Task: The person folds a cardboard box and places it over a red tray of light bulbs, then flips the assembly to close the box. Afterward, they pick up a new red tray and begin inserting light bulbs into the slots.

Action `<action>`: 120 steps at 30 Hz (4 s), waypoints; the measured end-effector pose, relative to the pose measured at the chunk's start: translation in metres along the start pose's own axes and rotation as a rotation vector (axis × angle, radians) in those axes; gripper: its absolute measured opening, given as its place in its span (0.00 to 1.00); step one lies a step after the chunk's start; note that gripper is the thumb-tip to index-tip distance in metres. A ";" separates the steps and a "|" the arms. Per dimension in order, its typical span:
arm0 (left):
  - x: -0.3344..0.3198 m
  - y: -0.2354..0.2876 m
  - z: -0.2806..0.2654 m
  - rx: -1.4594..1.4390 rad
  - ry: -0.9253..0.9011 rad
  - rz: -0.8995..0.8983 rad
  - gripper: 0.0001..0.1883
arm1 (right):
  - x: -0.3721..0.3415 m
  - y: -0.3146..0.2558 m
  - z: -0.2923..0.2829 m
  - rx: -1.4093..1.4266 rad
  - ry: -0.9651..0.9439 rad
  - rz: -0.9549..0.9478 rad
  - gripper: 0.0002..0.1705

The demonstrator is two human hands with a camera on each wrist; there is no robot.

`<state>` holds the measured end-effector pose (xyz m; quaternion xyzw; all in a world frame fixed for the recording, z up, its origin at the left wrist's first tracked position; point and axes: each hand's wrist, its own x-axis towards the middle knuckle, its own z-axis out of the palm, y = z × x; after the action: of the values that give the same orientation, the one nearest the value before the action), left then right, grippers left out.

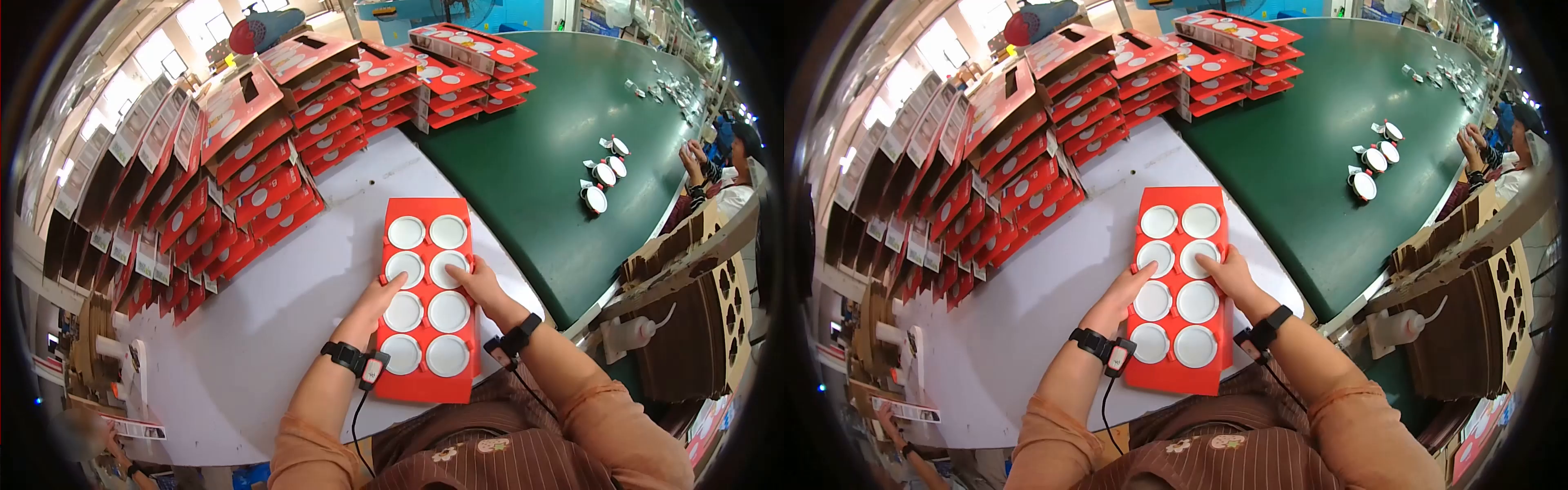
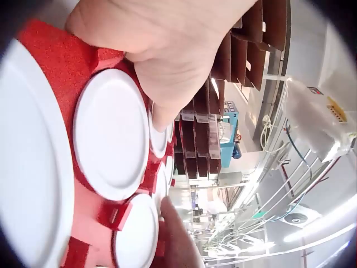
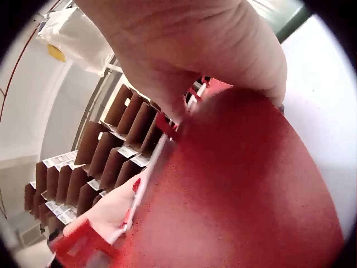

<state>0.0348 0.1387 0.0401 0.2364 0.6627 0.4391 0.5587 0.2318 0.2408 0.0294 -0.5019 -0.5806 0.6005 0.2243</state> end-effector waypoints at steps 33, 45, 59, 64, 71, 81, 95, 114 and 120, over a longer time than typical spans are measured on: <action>-0.103 0.014 0.010 -0.055 0.336 0.475 0.18 | -0.043 -0.109 0.000 0.191 -0.316 -0.174 0.28; -0.102 0.007 0.010 -0.010 0.251 0.594 0.24 | -0.046 -0.095 0.001 0.166 -0.276 -0.267 0.22; -0.105 0.039 -0.026 0.346 0.344 0.363 0.33 | -0.038 -0.071 0.016 0.101 -0.152 -0.430 0.32; -0.080 0.017 -0.010 0.115 0.401 0.563 0.26 | -0.046 -0.086 0.009 0.104 -0.317 -0.318 0.28; -0.067 0.005 -0.006 -0.404 0.190 0.494 0.17 | -0.027 -0.070 0.001 -0.058 -0.358 -0.330 0.30; -0.016 -0.029 -0.022 -0.408 0.283 0.267 0.14 | 0.181 -0.167 -0.170 -0.977 0.606 -0.805 0.13; -0.009 -0.046 -0.021 -0.428 0.385 0.150 0.19 | 0.310 -0.235 -0.211 -1.474 0.686 -0.918 0.16; -0.030 -0.030 -0.008 -0.314 0.210 0.345 0.21 | -0.045 -0.198 -0.064 -0.951 0.368 -1.520 0.21; -0.055 -0.030 -0.006 -0.365 0.204 0.312 0.22 | 0.021 -0.146 0.009 -1.315 -0.017 -1.341 0.10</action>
<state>0.0487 0.0774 0.0440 0.1856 0.5810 0.6539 0.4476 0.1704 0.2870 0.1550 -0.0842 -0.9731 -0.0989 0.1904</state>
